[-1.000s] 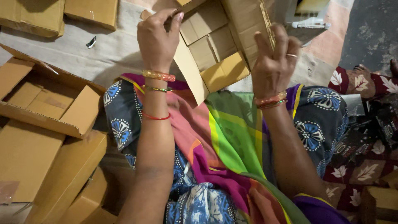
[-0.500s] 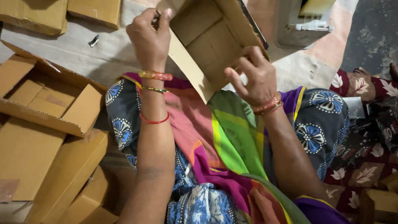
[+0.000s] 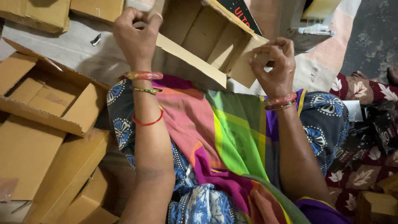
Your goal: The person opens a smartwatch retail box, places the watch and accessories into a cardboard shipping box, closes the flaps, and seals the box with clear packing tape. The process is repeated for multiple units.
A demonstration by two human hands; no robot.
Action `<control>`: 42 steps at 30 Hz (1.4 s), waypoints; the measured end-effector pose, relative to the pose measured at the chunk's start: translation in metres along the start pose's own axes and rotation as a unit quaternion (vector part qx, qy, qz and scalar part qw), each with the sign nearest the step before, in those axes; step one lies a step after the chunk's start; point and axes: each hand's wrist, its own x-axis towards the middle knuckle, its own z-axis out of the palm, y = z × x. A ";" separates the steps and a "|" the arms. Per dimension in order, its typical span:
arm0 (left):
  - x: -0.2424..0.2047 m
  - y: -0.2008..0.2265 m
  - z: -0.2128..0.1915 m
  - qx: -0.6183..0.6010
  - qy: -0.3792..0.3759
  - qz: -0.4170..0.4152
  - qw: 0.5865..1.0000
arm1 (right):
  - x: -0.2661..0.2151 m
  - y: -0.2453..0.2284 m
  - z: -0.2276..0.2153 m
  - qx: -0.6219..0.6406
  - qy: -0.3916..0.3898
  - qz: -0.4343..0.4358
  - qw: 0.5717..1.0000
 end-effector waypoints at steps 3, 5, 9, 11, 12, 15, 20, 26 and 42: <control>0.001 -0.009 0.002 -0.126 -0.113 -0.066 0.983 | 0.002 0.004 -0.004 -0.082 -0.012 -0.127 0.988; -0.002 -0.012 0.003 -0.226 -0.209 -0.199 0.930 | 0.004 0.005 -0.004 -0.015 -0.054 -0.092 0.994; -0.006 -0.016 -0.001 -0.281 -0.311 -0.181 0.890 | 0.008 0.005 -0.010 0.012 -0.061 -0.107 0.992; -0.007 -0.018 -0.001 -0.308 -0.347 -0.202 0.862 | 0.009 0.006 -0.015 0.081 -0.082 -0.063 0.991; -0.005 -0.020 0.002 -0.360 -0.305 -0.218 0.854 | 0.009 0.007 -0.016 0.116 -0.093 -0.041 0.988; 0.000 -0.024 0.014 -0.445 -0.188 -0.249 0.840 | 0.009 0.013 -0.018 0.141 -0.079 -0.003 0.987; -0.004 -0.034 0.019 -0.348 -0.165 -0.202 0.900 | 0.008 0.020 -0.013 0.170 -0.087 -0.013 0.981; -0.013 -0.075 0.036 -0.327 -0.173 -0.212 0.905 | 0.008 0.004 -0.004 0.172 -0.059 -0.081 0.980; 0.013 -0.075 0.002 -0.454 0.209 -0.239 0.833 | -0.004 0.075 0.043 0.149 0.009 0.163 0.975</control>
